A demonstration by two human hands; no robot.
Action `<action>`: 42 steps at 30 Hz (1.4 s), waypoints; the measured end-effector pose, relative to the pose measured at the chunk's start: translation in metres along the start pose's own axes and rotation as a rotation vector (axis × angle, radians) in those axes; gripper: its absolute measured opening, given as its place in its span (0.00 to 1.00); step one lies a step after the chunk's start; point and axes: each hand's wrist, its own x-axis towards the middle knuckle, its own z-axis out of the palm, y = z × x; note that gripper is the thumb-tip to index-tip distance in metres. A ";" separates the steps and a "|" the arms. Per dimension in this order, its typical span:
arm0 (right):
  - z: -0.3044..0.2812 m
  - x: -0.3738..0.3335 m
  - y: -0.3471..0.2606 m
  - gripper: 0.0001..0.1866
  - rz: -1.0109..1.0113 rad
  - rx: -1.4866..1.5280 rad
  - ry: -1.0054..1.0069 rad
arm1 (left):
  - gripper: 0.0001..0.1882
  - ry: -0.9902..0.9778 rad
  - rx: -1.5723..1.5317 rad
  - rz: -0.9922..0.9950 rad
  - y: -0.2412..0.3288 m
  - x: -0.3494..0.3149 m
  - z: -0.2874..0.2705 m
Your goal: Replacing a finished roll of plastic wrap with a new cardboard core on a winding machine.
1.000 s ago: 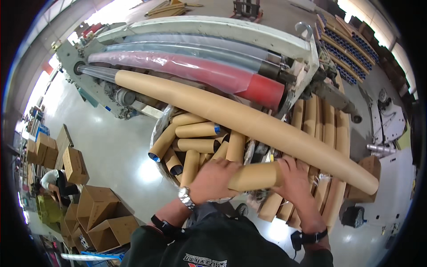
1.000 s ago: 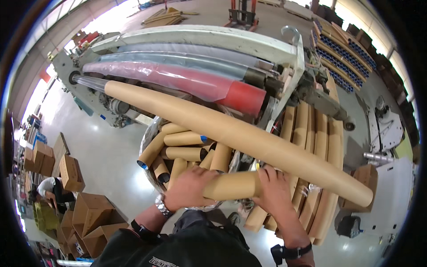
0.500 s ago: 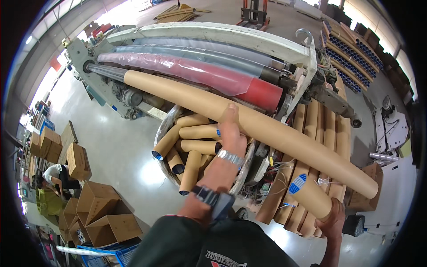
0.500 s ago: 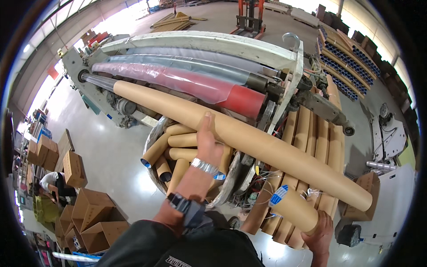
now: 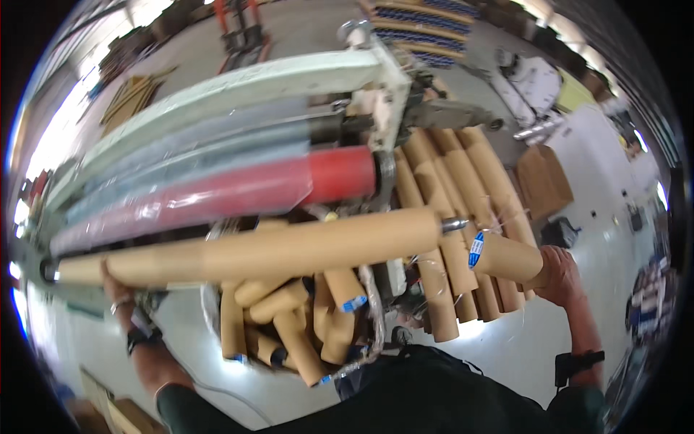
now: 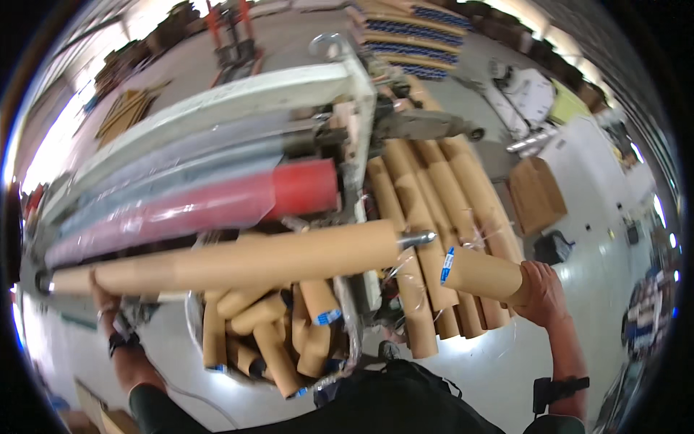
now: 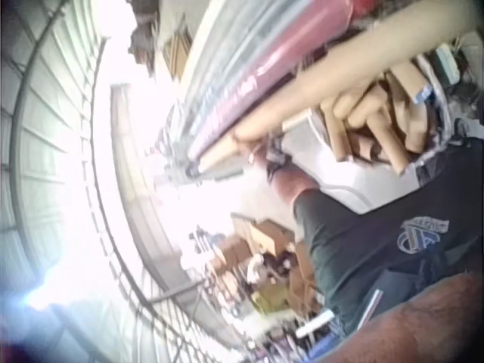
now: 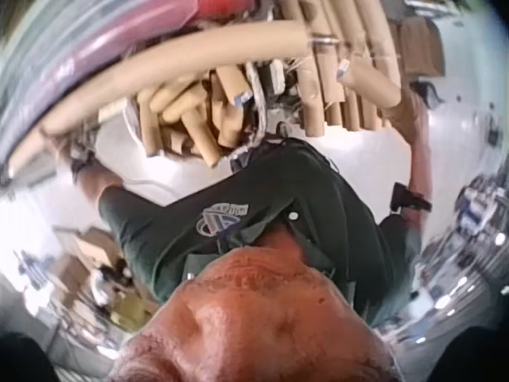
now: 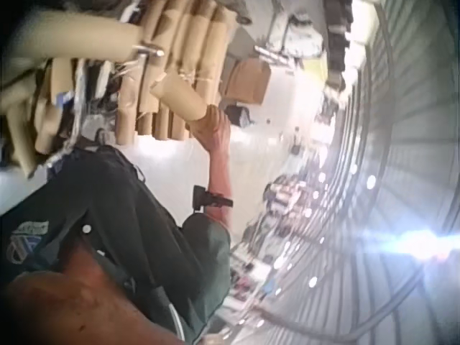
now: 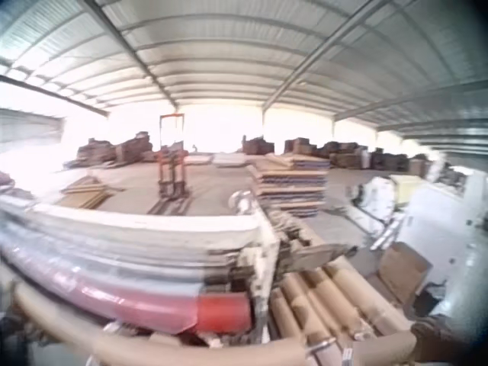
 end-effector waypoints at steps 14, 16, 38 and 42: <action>-0.019 0.101 -0.064 0.46 -0.206 0.084 -0.019 | 0.20 0.063 -0.149 0.189 -0.095 -0.090 0.154; -0.015 0.127 -0.085 0.45 -0.377 0.120 -0.020 | 0.24 0.129 -0.138 0.141 -0.067 -0.066 0.121; -0.025 0.215 -0.474 0.42 -0.548 0.049 -0.168 | 0.22 0.282 -0.066 0.323 0.101 0.070 -0.089; -0.024 0.195 -0.489 0.49 -0.469 0.034 -0.065 | 0.22 0.461 -0.151 0.285 0.081 0.063 -0.056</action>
